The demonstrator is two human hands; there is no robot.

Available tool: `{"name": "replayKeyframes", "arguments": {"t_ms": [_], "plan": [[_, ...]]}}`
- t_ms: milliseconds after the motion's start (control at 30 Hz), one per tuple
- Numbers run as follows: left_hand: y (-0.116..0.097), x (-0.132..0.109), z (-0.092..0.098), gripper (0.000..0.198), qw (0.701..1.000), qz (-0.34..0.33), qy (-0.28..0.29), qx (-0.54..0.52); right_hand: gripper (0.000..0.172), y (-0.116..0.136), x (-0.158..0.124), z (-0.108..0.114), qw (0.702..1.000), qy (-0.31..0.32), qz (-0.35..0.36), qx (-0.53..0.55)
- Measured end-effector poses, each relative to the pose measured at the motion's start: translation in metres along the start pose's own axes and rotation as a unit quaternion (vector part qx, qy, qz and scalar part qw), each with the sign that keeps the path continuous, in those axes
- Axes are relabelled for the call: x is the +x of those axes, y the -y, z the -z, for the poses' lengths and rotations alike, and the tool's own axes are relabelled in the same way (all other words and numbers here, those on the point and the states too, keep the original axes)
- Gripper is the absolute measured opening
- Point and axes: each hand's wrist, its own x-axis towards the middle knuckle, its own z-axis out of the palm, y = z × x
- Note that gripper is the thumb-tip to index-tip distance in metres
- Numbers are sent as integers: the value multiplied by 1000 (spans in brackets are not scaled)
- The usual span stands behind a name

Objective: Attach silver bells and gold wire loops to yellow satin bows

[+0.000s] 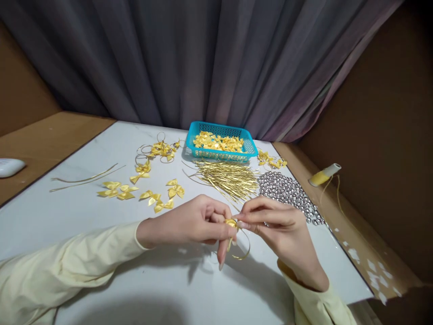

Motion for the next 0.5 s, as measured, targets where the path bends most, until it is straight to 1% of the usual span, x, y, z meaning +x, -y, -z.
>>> {"name": "replayKeyframes", "arguments": {"t_ms": [233, 500], "plan": [[-1, -2, 1, 14, 999, -21, 12, -34, 25, 1, 1, -1, 1000, -13, 6, -14], [-2, -1, -1, 17, 1000, 0, -17, -13, 25, 3, 1, -3, 1000, -22, 1, -22]]}}
